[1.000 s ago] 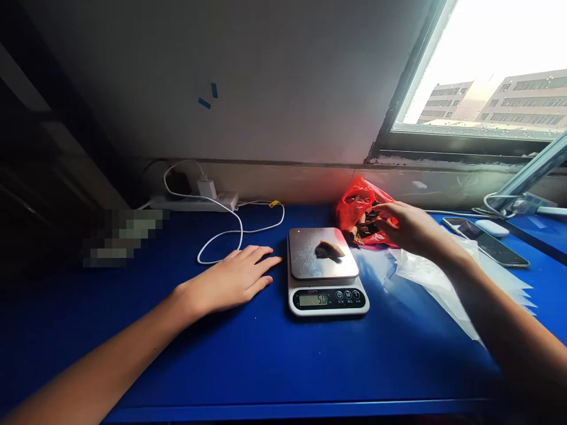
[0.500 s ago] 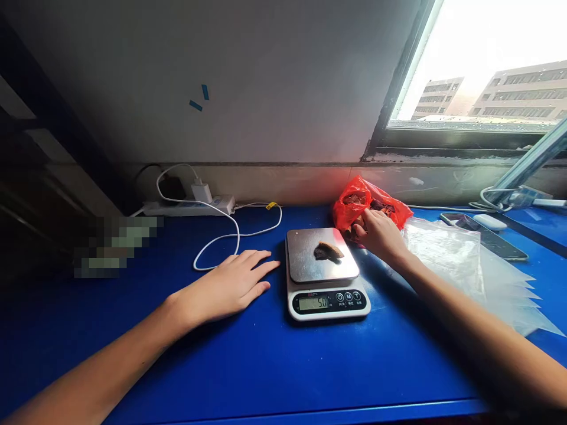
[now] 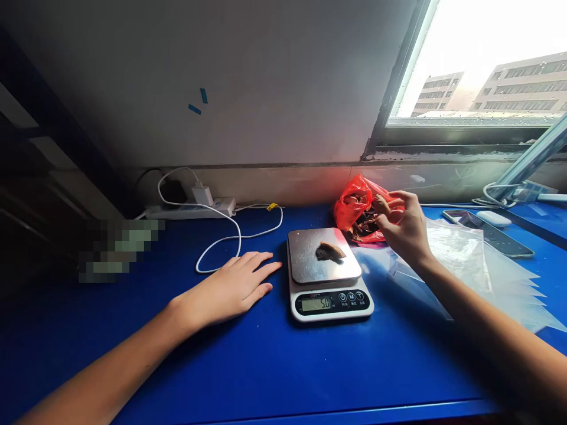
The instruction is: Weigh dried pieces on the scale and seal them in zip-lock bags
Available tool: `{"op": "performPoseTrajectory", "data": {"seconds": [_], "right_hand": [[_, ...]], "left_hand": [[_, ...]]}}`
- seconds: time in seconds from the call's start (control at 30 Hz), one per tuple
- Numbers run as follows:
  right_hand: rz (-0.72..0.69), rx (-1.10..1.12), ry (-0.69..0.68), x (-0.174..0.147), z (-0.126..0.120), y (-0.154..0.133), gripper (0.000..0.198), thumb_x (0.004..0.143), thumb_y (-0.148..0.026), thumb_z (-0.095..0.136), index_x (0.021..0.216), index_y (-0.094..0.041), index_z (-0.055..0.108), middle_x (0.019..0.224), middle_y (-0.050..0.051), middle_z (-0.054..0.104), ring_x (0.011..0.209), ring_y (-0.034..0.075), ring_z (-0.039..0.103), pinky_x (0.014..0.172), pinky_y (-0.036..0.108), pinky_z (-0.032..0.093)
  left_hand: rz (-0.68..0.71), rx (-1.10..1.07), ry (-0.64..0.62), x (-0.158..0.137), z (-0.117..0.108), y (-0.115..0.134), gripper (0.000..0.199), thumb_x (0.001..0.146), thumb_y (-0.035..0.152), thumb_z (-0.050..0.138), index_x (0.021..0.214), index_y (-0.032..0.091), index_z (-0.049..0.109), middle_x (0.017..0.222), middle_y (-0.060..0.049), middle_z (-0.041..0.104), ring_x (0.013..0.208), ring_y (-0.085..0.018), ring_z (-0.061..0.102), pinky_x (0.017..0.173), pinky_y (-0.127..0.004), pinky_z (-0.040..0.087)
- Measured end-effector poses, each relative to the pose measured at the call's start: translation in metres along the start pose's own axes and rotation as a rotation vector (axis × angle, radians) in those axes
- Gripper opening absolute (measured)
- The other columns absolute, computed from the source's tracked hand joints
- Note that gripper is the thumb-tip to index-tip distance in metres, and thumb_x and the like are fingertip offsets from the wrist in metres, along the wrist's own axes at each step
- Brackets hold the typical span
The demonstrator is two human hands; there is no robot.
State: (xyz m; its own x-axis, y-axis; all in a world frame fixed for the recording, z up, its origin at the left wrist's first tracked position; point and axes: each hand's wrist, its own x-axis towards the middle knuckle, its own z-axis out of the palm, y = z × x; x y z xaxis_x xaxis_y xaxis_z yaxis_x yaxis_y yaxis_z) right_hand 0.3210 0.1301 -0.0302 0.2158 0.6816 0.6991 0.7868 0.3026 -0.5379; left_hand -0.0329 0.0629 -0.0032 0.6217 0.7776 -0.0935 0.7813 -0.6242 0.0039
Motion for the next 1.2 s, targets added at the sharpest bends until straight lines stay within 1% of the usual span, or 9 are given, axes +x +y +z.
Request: {"op": "performPoseTrajectory", "data": {"seconds": [0.13,0.33,0.43,0.6,0.67,0.77,0.87,1.03,1.2], "right_hand": [[-0.019,0.067,0.018,-0.004,-0.008,-0.006,0.035,0.077,-0.024,0.058,0.111,-0.018,0.057,0.108,0.013,0.057,0.072,0.016,0.064,0.065,0.032,0.055],[-0.121,0.185,-0.063,-0.014,-0.009,-0.025,0.024,0.08,-0.023,0.057,0.104,-0.02,0.06,0.097,0.008,0.068,0.082,0.021,0.069,0.071,0.034,0.056],[-0.164,0.205,-0.091,-0.021,-0.009,-0.036,0.021,0.082,-0.023,0.057,0.102,-0.02,0.06,0.097,0.008,0.069,0.084,0.021,0.069,0.074,0.036,0.056],[-0.273,0.15,-0.111,-0.03,-0.009,-0.051,0.019,0.085,-0.022,0.055,0.103,-0.019,0.059,0.095,0.007,0.069,0.074,0.018,0.067,0.065,0.031,0.054],[-0.283,0.162,-0.133,-0.032,-0.008,-0.054,0.018,0.086,-0.021,0.053,0.102,-0.019,0.06,0.095,0.008,0.069,0.076,0.017,0.067,0.065,0.03,0.054],[-0.275,0.195,-0.194,-0.033,-0.004,-0.053,0.014,0.087,-0.021,0.051,0.096,-0.019,0.062,0.092,0.007,0.068,0.082,0.018,0.066,0.071,0.031,0.053],[-0.225,0.211,-0.222,-0.032,0.0,-0.048,0.013,0.086,-0.022,0.051,0.092,-0.019,0.062,0.089,0.007,0.068,0.082,0.018,0.067,0.07,0.031,0.053],[-0.11,0.252,-0.241,-0.032,0.004,-0.041,0.016,0.086,-0.027,0.052,0.096,-0.018,0.061,0.091,0.008,0.07,0.081,0.02,0.069,0.068,0.031,0.055],[-0.072,0.292,-0.302,-0.034,0.005,-0.046,0.015,0.086,-0.028,0.054,0.096,-0.019,0.061,0.09,0.006,0.07,0.081,0.02,0.07,0.071,0.032,0.055]], "left_hand": [[0.008,0.004,0.025,0.0,0.002,-0.001,0.044,0.1,0.034,0.043,0.143,0.026,0.045,0.149,-0.01,0.043,0.134,-0.029,0.042,0.107,-0.049,0.038],[-0.006,-0.007,-0.004,0.0,-0.001,0.001,0.044,0.1,0.034,0.043,0.143,0.026,0.044,0.149,-0.01,0.043,0.135,-0.029,0.042,0.109,-0.049,0.038],[-0.004,0.014,-0.012,0.0,-0.002,0.002,0.044,0.1,0.034,0.041,0.144,0.026,0.043,0.15,-0.01,0.042,0.135,-0.027,0.04,0.109,-0.048,0.038],[-0.003,0.011,-0.002,0.0,-0.001,0.001,0.043,0.1,0.035,0.042,0.143,0.027,0.044,0.149,-0.009,0.043,0.134,-0.027,0.042,0.108,-0.047,0.038],[-0.002,0.005,0.006,-0.001,-0.001,0.001,0.043,0.1,0.034,0.042,0.142,0.027,0.045,0.148,-0.009,0.044,0.133,-0.028,0.043,0.108,-0.047,0.039],[0.006,0.002,0.012,0.0,-0.001,0.001,0.044,0.1,0.035,0.043,0.143,0.026,0.045,0.148,-0.01,0.044,0.133,-0.029,0.043,0.107,-0.048,0.039],[0.004,-0.003,0.013,0.0,0.0,0.0,0.044,0.1,0.035,0.042,0.143,0.026,0.045,0.148,-0.01,0.044,0.133,-0.029,0.043,0.107,-0.049,0.04],[0.01,-0.017,0.022,0.0,0.001,-0.001,0.044,0.1,0.036,0.042,0.143,0.027,0.045,0.148,-0.01,0.044,0.134,-0.029,0.042,0.107,-0.049,0.039],[0.005,-0.007,0.005,0.0,-0.002,0.002,0.044,0.1,0.035,0.041,0.143,0.026,0.044,0.148,-0.01,0.044,0.135,-0.028,0.041,0.108,-0.049,0.037]]}}
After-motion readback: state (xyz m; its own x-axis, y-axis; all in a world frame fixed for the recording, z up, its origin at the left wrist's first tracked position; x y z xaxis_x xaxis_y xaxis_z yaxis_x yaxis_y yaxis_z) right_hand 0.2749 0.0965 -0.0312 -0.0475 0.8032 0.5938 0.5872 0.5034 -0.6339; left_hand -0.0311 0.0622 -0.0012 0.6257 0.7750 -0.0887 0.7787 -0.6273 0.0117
